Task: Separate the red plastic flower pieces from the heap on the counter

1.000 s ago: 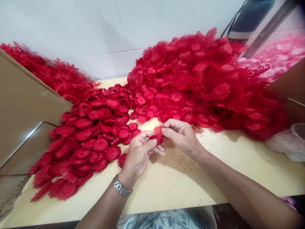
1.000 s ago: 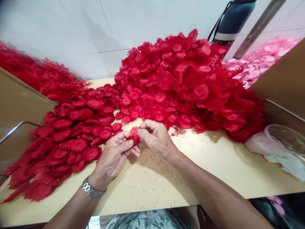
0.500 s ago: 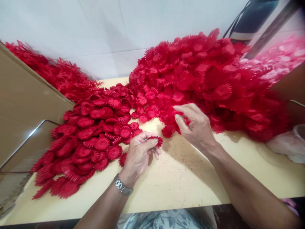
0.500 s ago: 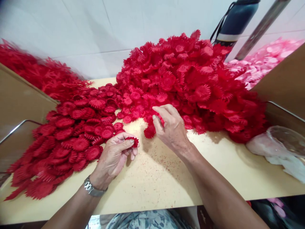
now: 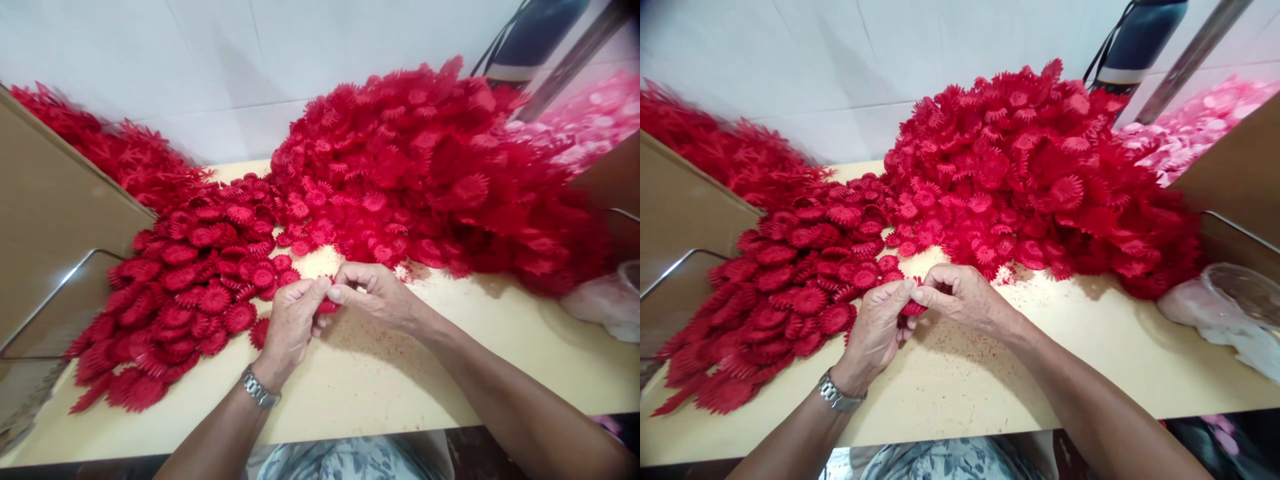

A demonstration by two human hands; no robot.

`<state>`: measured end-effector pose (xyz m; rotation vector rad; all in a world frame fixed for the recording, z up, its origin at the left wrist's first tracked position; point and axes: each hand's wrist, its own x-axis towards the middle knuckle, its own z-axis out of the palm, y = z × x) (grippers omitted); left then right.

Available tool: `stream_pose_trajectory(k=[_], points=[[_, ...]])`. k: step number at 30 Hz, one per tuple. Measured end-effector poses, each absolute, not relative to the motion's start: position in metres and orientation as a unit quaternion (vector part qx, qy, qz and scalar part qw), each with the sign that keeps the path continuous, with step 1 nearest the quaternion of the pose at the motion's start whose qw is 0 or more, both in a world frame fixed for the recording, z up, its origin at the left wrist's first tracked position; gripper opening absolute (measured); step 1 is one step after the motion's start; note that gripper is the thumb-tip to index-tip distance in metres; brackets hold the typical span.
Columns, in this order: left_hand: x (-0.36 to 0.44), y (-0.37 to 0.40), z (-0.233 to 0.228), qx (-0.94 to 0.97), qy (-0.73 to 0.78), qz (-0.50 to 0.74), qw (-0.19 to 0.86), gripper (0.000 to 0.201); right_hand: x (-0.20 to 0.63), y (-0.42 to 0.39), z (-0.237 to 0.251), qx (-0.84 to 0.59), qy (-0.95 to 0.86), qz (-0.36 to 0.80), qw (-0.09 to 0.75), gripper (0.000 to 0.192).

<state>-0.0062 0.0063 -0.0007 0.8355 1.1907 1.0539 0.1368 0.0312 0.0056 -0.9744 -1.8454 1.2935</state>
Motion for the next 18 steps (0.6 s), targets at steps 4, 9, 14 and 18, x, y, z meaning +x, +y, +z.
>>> stream_pose_trajectory(k=[4, 9, 14, 18], points=[[-0.0051, 0.0065, -0.003, 0.372, 0.492, 0.438, 0.654, 0.033, 0.1378, 0.0311, 0.0069, -0.406, -0.732, 0.417, 0.354, 0.025], [-0.0026, 0.0087, -0.0035, 0.379, 0.444, 0.446, 0.678, 0.025, 0.1356, 0.0301, 0.004, -0.459, -0.742, 0.294, 0.391, 0.026], [-0.003, 0.0098, -0.0025, 0.367, 0.444, 0.454, 0.68, 0.017, 0.1296, 0.0271, 0.0006, -0.47, -0.747, 0.227, 0.411, 0.022], [-0.0044, 0.0084, 0.0002, 0.339, 0.448, 0.464, 0.684, 0.017, 0.1392, 0.0344, -0.0006, -0.496, -0.734, 0.135, 0.443, 0.022]])
